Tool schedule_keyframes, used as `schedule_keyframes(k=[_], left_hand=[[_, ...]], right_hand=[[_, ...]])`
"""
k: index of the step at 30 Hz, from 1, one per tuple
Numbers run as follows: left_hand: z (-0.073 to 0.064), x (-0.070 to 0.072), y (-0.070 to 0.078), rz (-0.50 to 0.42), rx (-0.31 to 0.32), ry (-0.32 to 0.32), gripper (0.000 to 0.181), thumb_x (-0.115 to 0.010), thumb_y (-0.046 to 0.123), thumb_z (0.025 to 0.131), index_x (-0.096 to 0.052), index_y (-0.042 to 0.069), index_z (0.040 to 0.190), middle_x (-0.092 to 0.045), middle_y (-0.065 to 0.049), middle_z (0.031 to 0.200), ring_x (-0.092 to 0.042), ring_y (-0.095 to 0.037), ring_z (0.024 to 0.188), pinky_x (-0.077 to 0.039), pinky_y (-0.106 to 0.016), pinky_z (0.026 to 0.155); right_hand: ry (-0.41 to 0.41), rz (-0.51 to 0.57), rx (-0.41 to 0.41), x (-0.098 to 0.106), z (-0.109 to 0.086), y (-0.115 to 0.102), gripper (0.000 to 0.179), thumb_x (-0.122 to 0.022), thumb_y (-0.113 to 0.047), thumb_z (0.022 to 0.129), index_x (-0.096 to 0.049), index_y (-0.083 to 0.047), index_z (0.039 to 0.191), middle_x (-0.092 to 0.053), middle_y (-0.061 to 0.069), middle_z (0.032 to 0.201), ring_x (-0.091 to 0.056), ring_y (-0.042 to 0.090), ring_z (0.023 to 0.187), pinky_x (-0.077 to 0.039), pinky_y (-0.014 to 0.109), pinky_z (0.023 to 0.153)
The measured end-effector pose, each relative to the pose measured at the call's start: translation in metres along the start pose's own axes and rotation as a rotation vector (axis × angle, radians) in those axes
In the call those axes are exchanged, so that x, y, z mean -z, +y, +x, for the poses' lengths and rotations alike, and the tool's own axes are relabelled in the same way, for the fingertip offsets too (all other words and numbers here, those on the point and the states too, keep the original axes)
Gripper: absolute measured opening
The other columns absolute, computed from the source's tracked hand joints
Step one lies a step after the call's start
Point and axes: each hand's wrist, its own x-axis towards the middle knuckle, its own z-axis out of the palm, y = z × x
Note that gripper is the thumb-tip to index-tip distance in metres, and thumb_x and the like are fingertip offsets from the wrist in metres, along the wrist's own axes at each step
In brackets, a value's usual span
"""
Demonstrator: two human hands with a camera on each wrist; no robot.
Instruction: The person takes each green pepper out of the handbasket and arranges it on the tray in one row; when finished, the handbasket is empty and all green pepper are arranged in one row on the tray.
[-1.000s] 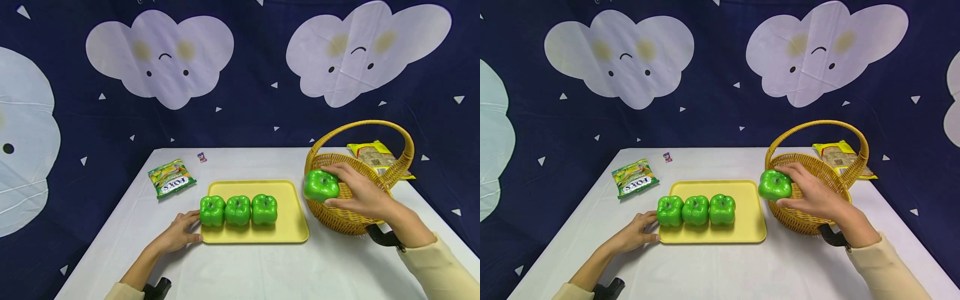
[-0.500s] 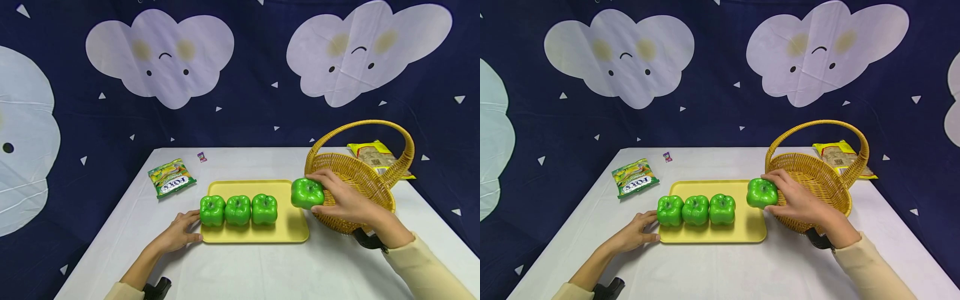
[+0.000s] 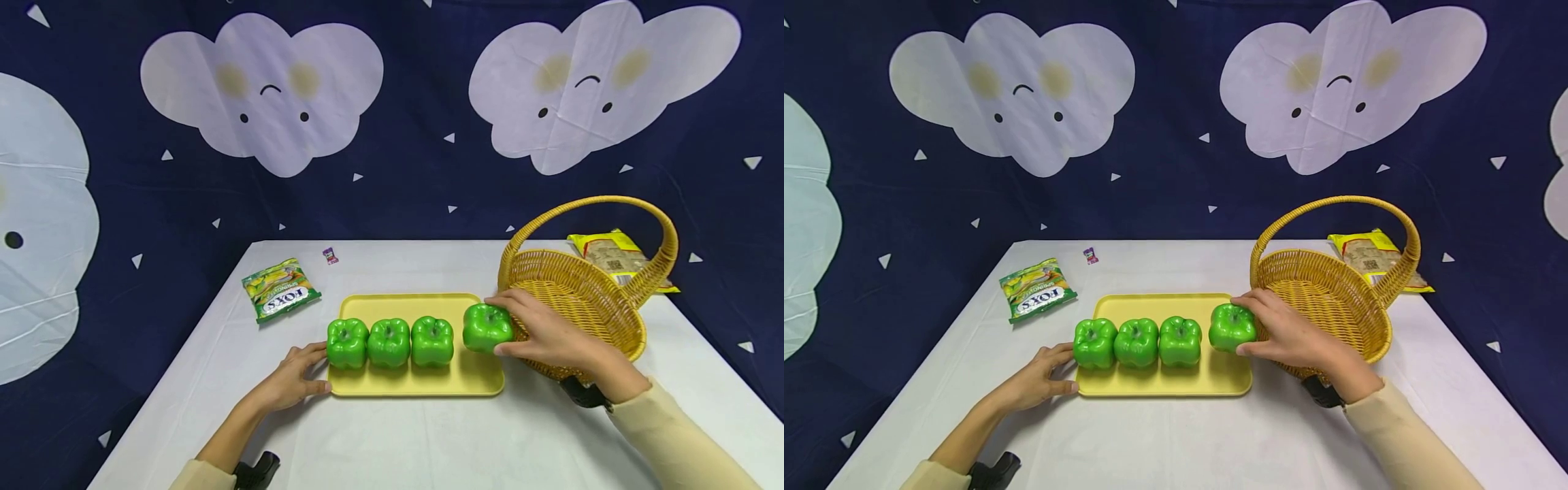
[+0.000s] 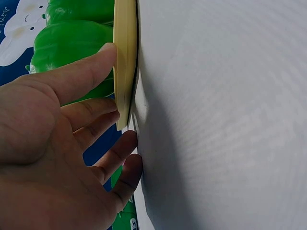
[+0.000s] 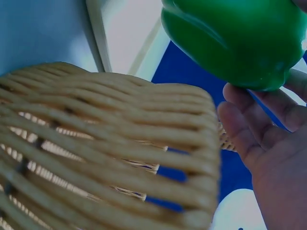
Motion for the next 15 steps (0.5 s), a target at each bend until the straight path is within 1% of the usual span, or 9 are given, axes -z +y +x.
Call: schedule_keyframes(k=[8,15], left_hand=[[0.000,0.000,-0.001,0.009,-0.005,-0.003,0.063,-0.074,0.023,0.079,-0.051,0.006,0.135,-0.042,-0.008,0.147,-0.036,-0.028,0.126,-0.026,-0.060,0.106],[0.000,0.000,-0.001,0.008,-0.009,0.000,0.063,-0.074,0.023,0.079,-0.051,0.005,0.134,-0.042,-0.008,0.146,-0.036,-0.027,0.124,-0.027,-0.060,0.106]], right_hand=[[-0.032,0.005,-0.010,-0.009,0.003,0.003,0.075,-0.079,-0.038,0.072,-0.048,-0.009,0.134,-0.052,0.006,0.126,-0.053,0.022,0.112,-0.048,0.045,0.093],[-0.067,-0.004,-0.029,-0.014,0.003,0.005,0.076,-0.079,-0.039,0.072,-0.048,-0.010,0.134,-0.053,0.007,0.128,-0.054,0.024,0.114,-0.047,0.046,0.095]])
